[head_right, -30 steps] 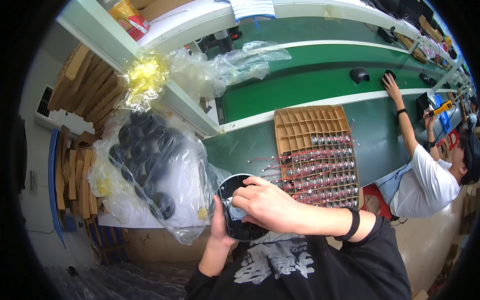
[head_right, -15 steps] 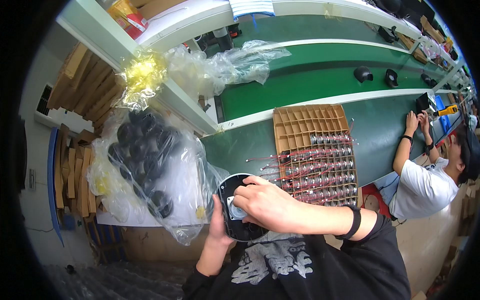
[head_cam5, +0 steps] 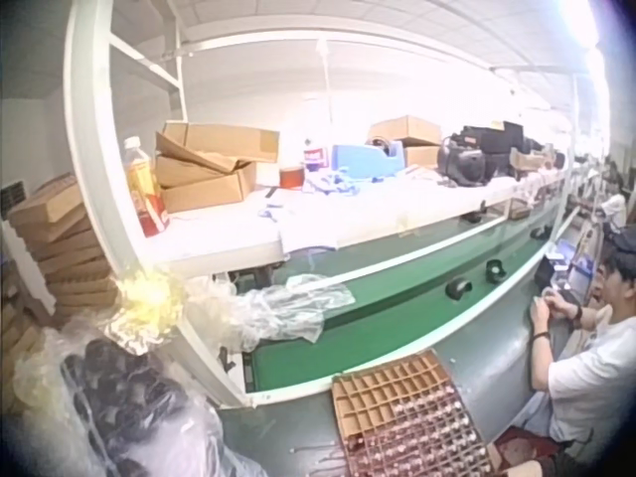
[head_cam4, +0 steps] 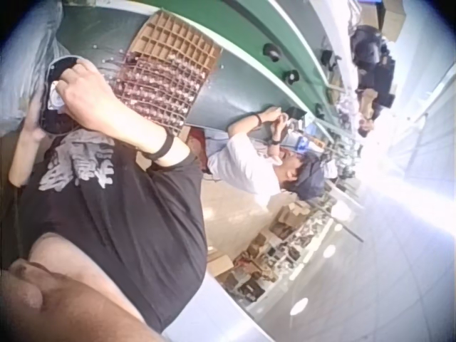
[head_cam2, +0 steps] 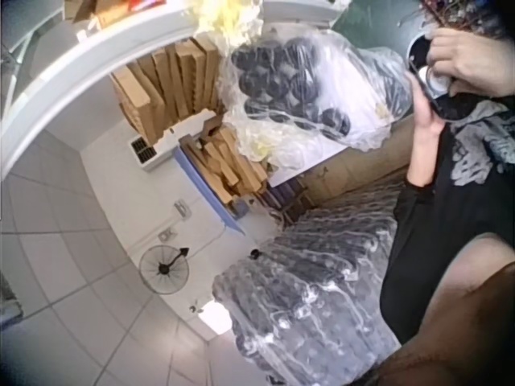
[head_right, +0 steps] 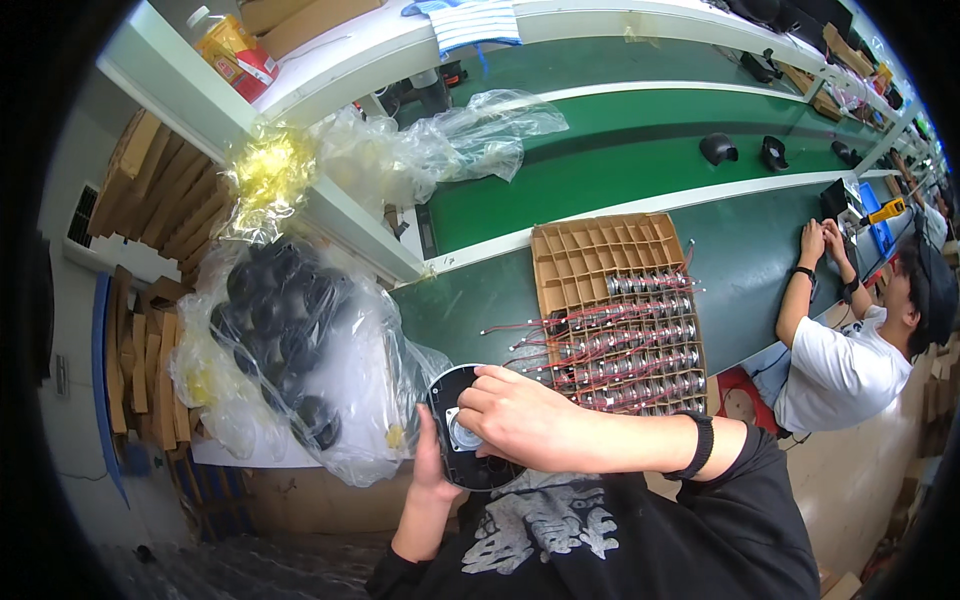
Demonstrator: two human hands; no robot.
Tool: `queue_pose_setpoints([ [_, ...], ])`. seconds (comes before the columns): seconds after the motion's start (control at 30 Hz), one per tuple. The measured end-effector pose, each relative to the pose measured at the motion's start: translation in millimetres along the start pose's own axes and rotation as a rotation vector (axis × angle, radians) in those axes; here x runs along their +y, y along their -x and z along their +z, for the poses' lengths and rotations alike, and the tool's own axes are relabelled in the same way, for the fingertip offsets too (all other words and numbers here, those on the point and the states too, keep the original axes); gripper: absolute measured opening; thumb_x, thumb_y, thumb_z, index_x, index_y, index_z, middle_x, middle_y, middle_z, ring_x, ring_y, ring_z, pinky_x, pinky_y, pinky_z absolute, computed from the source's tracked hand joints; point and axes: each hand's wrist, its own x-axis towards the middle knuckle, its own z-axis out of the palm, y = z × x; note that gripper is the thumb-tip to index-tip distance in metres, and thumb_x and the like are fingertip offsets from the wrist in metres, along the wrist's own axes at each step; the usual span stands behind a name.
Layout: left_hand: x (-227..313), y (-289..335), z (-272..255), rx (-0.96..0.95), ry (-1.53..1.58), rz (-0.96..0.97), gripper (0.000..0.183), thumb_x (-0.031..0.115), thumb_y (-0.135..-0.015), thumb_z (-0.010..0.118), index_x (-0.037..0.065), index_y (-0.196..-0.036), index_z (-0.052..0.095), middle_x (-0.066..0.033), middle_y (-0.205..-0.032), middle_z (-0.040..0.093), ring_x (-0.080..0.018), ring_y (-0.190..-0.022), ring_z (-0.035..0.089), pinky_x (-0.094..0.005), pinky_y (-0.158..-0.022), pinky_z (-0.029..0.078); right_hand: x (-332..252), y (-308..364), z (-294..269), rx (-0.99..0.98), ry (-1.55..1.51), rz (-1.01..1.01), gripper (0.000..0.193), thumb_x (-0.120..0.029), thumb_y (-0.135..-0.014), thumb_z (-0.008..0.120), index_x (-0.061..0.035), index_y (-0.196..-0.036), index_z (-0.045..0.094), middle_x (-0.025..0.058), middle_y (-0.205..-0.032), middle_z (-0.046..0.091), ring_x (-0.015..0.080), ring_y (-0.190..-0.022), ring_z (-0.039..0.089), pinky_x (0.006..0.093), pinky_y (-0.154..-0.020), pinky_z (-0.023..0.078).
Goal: Assembling electronic speaker components on a factory assembly line.
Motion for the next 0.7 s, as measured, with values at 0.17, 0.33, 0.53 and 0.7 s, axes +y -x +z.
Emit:
queue_pose_setpoints([
  [0.17, 1, -2, -6, -0.005, -0.111, -0.011, 0.068, 0.059, -0.093, 0.029, 0.007, -0.135, 0.036, -0.0134, -0.127, 0.051, -0.0265, -0.114, 0.054, -0.0432, -0.095, 0.047, 3, -1, -32, 0.275, -0.054, 0.152, 0.036, -0.017, -0.078, 0.068, -0.0016, -0.108, 0.055, 0.0159, -0.112, 0.055, 0.0325, -0.101, 0.056, 0.0398, -0.081, 0.049],
  [0.33, -1, -23, 1, -0.175, -0.040, -0.267, 0.070, 0.060, -0.092, 0.028, 0.005, -0.136, 0.036, -0.0149, -0.124, 0.054, -0.0274, -0.108, 0.059, -0.0429, -0.092, 0.049, 44, 5, -22, -0.027, -0.207, 0.201, 0.027, -0.020, -0.084, 0.061, -0.0014, -0.104, 0.059, 0.0208, -0.081, 0.064, 0.0372, -0.077, 0.063, 0.0439, -0.069, 0.051],
  [0.53, 4, -34, -49, 0.107, -0.380, -0.050, 0.064, 0.051, -0.094, 0.039, 0.009, -0.141, 0.028, -0.0103, -0.139, 0.039, -0.0243, -0.125, 0.040, -0.0412, -0.102, 0.036, 100, 53, -7, 0.028, -0.512, 0.630, 0.028, -0.016, -0.087, 0.059, 0.0029, -0.107, 0.061, 0.0184, -0.092, 0.066, 0.0243, -0.082, 0.065, 0.0346, -0.072, 0.050],
  [0.7, 84, 14, -213, 1.017, -1.375, 0.493, 0.049, 0.026, -0.088, 0.059, 0.002, -0.128, 0.043, -0.0174, -0.127, 0.048, -0.0297, -0.115, 0.048, -0.0387, -0.099, 0.036, 223, 188, 34, 0.651, -0.607, 0.983, 0.039, -0.018, -0.088, 0.059, 0.0043, -0.120, 0.053, 0.0118, -0.104, 0.063, 0.0174, -0.093, 0.059, 0.0306, -0.081, 0.047],
])
